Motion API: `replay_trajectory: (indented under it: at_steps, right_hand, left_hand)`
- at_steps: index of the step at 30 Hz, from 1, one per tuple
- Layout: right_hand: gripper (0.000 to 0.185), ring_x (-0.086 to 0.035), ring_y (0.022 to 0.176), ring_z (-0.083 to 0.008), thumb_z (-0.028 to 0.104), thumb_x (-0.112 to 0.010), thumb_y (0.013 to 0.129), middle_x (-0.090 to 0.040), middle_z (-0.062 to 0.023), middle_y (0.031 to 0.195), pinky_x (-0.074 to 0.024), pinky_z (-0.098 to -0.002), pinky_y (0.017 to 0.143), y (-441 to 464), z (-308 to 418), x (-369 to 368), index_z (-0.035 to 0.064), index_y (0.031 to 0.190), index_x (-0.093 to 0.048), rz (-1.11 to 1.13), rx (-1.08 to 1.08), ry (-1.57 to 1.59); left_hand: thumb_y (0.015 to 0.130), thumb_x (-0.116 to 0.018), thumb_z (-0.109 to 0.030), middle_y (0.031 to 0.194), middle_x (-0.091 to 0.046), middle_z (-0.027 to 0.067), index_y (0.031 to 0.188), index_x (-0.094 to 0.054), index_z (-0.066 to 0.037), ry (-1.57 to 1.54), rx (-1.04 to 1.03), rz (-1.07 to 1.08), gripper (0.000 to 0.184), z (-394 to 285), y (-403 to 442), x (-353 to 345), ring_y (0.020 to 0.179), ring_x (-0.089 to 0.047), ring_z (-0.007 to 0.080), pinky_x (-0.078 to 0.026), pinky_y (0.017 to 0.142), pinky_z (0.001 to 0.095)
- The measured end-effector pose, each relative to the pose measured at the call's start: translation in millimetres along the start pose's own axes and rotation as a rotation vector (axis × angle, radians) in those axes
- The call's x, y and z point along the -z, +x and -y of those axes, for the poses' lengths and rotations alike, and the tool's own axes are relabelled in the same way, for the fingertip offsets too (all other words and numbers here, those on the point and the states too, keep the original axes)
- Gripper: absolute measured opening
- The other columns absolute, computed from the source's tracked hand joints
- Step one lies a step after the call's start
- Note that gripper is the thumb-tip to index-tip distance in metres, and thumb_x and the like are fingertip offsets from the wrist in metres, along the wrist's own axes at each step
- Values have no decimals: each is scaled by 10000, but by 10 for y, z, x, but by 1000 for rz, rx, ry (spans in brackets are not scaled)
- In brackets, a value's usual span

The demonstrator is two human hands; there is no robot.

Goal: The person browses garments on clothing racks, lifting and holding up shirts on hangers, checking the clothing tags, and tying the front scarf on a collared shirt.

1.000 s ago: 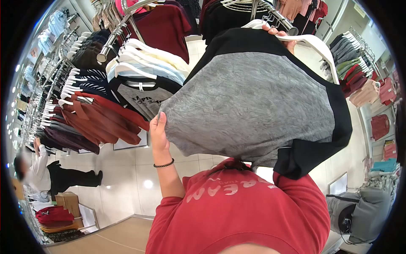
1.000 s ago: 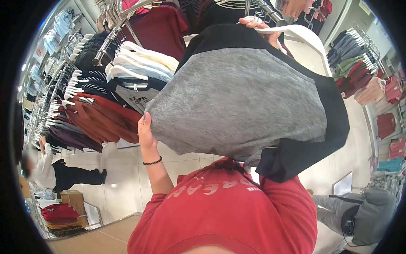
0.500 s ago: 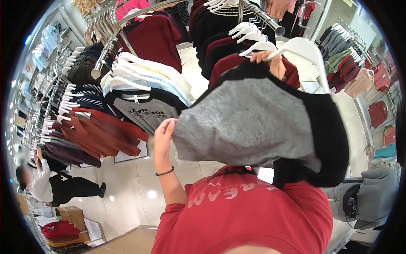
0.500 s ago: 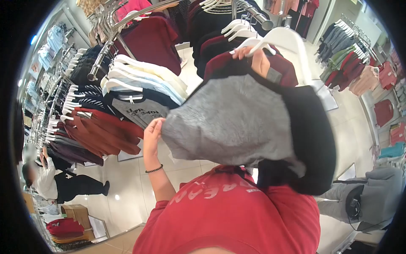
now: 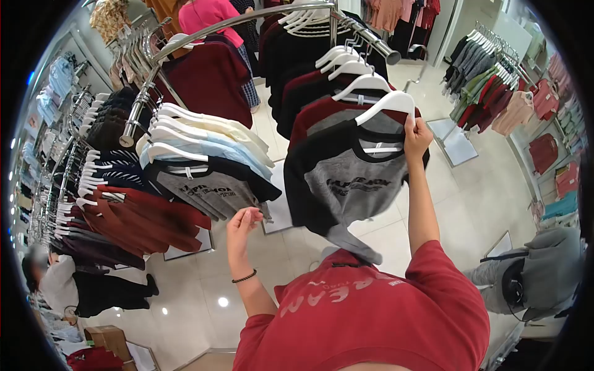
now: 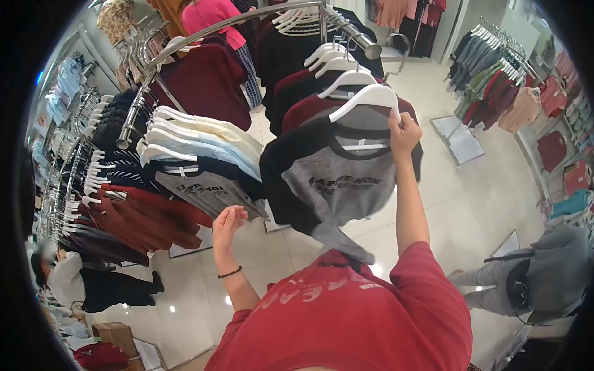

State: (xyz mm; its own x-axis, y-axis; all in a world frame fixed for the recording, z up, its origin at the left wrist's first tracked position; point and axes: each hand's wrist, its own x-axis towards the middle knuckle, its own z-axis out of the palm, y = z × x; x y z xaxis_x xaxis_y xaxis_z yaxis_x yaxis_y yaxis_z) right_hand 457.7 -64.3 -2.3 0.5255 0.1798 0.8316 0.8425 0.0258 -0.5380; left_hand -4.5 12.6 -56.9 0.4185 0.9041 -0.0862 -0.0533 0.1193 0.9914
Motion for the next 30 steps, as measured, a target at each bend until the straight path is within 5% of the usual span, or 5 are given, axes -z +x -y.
replay_trajectory:
  at_steps: [2, 10, 22, 30]
  right_hand:
    - [350, -383, 410, -181, 240, -679, 794, -397, -74, 477, -298, -314, 417, 129, -93, -76, 60, 578, -470, 44, 83, -91]
    - [300, -463, 426, -219, 235, -705, 755, -438, -65, 483, -339, -342, 421, 369, -339, -268, 84, 623, -483, 124, 354, -185]
    - [283, -386, 421, -167, 207, -682, 796, -399, -65, 490, -287, -312, 428, 317, -662, -539, 42, 638, -513, 203, 152, -30]
    - [264, -507, 521, -176, 259, -724, 764, -566, -78, 599, -397, -279, 530, 574, -583, -968, 8, 784, -647, 350, -104, -36]
  left_hand:
    - [932, -509, -275, 884, -651, 21, 992, -629, -63, -28, 10, -9, 251, 60, 60, -18, 844, -603, 99, -428, 731, 239]
    - [939, -493, -246, 896, -640, 34, 996, -616, -47, 25, 60, -46, 241, -32, 122, -151, 856, -603, 120, -448, 732, 248]
    - [927, -514, -266, 878, -648, 24, 998, -629, -48, 60, 179, -154, 256, 130, 120, -219, 826, -601, 100, -430, 711, 237]
    - [920, -527, -250, 880, -646, 39, 996, -627, -12, 89, 159, -154, 269, 102, 234, -529, 827, -601, 113, -447, 735, 240]
